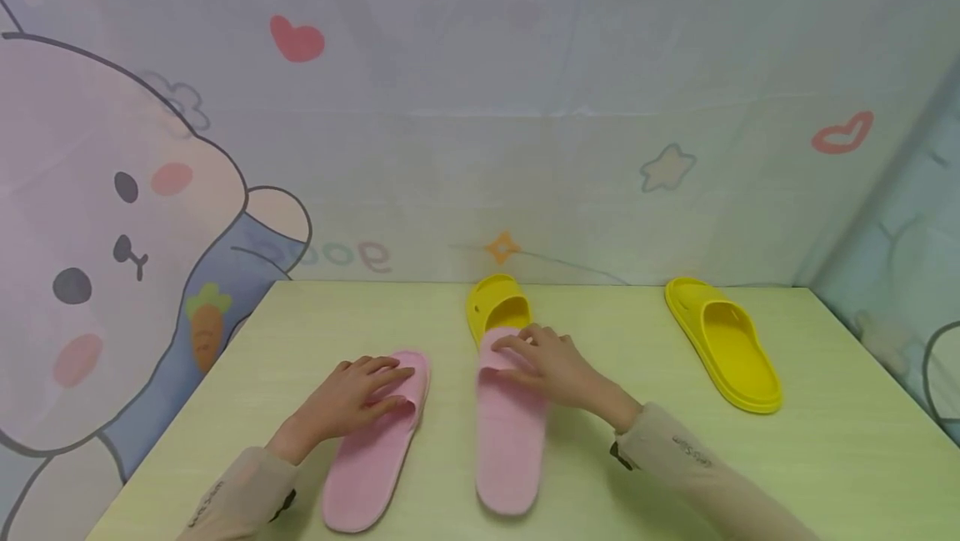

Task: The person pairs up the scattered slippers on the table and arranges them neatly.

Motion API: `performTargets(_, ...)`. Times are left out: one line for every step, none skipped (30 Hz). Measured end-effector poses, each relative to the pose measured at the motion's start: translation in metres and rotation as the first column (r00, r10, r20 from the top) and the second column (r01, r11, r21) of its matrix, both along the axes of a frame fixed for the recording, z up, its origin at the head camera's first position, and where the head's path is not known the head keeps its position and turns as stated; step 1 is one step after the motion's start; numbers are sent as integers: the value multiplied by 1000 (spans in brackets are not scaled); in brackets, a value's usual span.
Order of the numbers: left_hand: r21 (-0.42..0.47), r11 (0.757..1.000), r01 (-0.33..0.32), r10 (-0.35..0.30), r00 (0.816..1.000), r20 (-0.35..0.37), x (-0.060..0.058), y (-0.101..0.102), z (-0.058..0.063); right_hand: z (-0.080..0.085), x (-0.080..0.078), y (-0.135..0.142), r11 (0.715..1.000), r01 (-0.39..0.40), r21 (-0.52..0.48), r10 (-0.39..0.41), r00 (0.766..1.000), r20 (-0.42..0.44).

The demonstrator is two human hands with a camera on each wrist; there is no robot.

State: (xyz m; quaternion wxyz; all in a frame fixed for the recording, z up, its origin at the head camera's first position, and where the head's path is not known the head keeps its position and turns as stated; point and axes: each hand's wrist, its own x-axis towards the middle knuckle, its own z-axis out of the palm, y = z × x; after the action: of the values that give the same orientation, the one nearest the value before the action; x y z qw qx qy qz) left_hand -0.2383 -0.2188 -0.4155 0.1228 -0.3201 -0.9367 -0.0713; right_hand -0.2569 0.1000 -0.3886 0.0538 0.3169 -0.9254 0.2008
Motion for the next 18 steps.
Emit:
performTargets(1, 1000, 1, -1, 1000, -3, 0, -1, 0, 0, 0, -3, 1000, 2, 3, -2, 1000, 1)
performTargets(-1, 1000, 1, -1, 1000, -5, -1, -2, -1, 0, -1, -6, 1000, 1, 5, -1, 1000, 4)
performTargets(-2, 1000, 1, -1, 1000, -7, -1, -3, -1, -1, -1, -9, 1000, 1, 9, -1, 1000, 6)
performTargets(0, 1000, 1, -1, 1000, -8, -1, -4, -1, -1, -1, -12, 1000, 1, 12, -1, 1000, 8)
performTargets(1, 1000, 1, -1, 1000, -11, -2, -5, -2, -2, -2, -15, 1000, -2, 13, 1, 1000, 8)
performTargets(2, 1000, 0, 0, 1000, -13, -2, -5, -2, -2, -2, -18, 1000, -4, 15, 4, 1000, 9)
performTargets(3, 1000, 0, 0, 1000, -15, -2, -6, -2, -3, -3, -21, 1000, -6, 13, 6, 1000, 10)
performTargets(5, 1000, 0, 0, 1000, -17, -2, -6, -2, -3, -3, -24, 1000, -9, 10, 8, 1000, 10)
performTargets(8, 1000, 1, -1, 1000, -20, -3, -7, -2, -4, -3, -27, 1000, -9, 10, 9, 1000, 7)
performTargets(7, 1000, 1, -1, 1000, -24, -3, -7, -2, -4, -3, -30, 1000, -9, 8, 9, 1000, 7)
performTargets(6, 1000, 1, -1, 1000, -29, -3, -8, -2, -5, -4, -32, 1000, -10, 8, 10, 1000, 6)
performTargets(5, 1000, 1, 0, 1000, -30, -3, -8, -2, -6, -4, -35, 1000, -11, 9, 11, 1000, 3)
performTargets(4, 1000, 0, 0, 1000, -31, -4, -8, -2, -6, -4, -38, 1000, -8, 12, 8, 1000, 1)
performTargets(6, 1000, -2, 2, 1000, -29, -4, -9, -2, -7, -4, -40, 1000, -5, 13, 5, 1000, 3)
performTargets(6, 1000, -4, 4, 1000, -29, -4, -9, -2, -8, -5, -43, 1000, -4, 17, 4, 1000, 2)
performTargets(8, 1000, -6, 6, 1000, -25, -4, -10, -1, -9, -5, -45, 1000, -1, 19, 1, 1000, 3)
performTargets(12, 1000, -8, 8, 1000, -21, -4, -10, -1, -10, -5, -48, 1000, 3, 27, -4, 1000, 3)
performTargets(16, 1000, -9, 10, 1000, -17, -5, -10, -1, -11, -5, -51, 999, 8, 34, -8, 1000, 2)
